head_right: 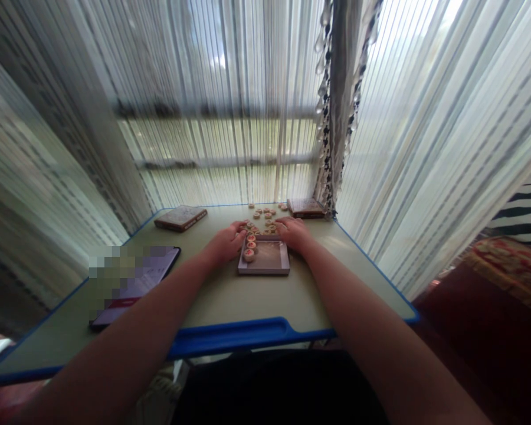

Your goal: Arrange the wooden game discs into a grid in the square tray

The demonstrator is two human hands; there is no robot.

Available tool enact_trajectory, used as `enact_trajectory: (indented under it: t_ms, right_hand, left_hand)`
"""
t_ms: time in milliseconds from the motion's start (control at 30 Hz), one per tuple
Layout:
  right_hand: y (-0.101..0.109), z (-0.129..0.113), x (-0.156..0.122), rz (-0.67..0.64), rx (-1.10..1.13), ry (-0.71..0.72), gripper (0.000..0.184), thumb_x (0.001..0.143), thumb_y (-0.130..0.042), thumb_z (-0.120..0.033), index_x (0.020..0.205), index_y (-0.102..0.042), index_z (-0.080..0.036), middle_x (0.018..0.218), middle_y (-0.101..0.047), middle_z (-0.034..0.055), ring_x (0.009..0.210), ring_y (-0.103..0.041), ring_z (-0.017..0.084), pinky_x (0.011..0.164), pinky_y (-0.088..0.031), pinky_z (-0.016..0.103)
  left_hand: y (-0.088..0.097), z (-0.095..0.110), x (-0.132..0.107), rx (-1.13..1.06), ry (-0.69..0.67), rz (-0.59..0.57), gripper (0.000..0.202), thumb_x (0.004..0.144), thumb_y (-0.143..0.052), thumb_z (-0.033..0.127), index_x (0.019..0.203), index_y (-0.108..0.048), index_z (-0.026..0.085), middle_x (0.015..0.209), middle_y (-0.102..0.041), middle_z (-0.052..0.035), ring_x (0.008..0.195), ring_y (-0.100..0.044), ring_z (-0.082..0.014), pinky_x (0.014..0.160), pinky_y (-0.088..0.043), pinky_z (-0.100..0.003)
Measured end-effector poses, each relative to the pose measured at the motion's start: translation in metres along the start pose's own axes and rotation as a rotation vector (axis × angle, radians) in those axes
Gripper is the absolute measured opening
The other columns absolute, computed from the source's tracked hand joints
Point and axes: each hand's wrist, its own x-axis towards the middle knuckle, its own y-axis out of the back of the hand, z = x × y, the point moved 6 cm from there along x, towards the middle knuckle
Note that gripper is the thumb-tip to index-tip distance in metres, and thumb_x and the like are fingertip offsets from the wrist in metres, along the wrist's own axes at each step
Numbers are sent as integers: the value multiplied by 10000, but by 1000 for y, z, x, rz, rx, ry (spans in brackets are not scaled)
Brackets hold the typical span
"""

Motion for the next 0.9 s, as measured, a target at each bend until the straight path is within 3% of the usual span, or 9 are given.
enact_trajectory:
  t_ms: [167, 367, 500, 667, 900]
  right_hand:
    - [-6, 0, 0, -60, 20, -35, 356, 852, -362, -302, 1115, -580, -203, 1149, -587, 42, 1105, -482, 207, 967, -319, 342]
    - [1, 15, 2, 87, 148, -53, 452, 719, -413, -64, 1140, -544, -163, 1046, -636, 39, 969, -560, 168, 876, -415, 275]
    - [2, 20, 1, 84, 89, -94, 448, 692, -467, -96, 1131, -553, -131, 1059, -627, 79, 972, -565, 194, 879, -413, 281]
    - [-2, 17, 0, -13, 13, -91, 391, 716, -434, -109, 1054, -612, -195, 1048, -640, 36, 1017, -545, 189, 904, -388, 274]
    - [-2, 16, 1, -2, -2, -88, 374, 768, -404, -155, 1088, -595, -172, 1116, -605, 48, 1042, -527, 182, 911, -382, 273]
  left_hand:
    - [-1, 0, 0, 17, -18, -12, 387, 853, -332, 320, 1177, -460, 153, 1172, -555, -113, 1057, -522, -194, 895, -382, -298]
    - [-1, 1, -1, 61, -9, -29, 360, 854, -331, 330, 1134, -495, 175, 1146, -575, -90, 1032, -535, -190, 888, -383, -289]
    - [0, 3, -2, 56, -25, -32, 347, 856, -329, 325, 1109, -517, 182, 1130, -584, -86, 1012, -543, -188, 882, -387, -285]
    - [0, 3, -2, 76, -18, -42, 328, 851, -346, 322, 1080, -541, 189, 1077, -609, -84, 974, -558, -188, 861, -397, -292]
    - [0, 4, -2, 121, -57, -57, 319, 850, -336, 315, 1018, -576, 191, 1012, -632, -84, 917, -575, -188, 812, -412, -291]
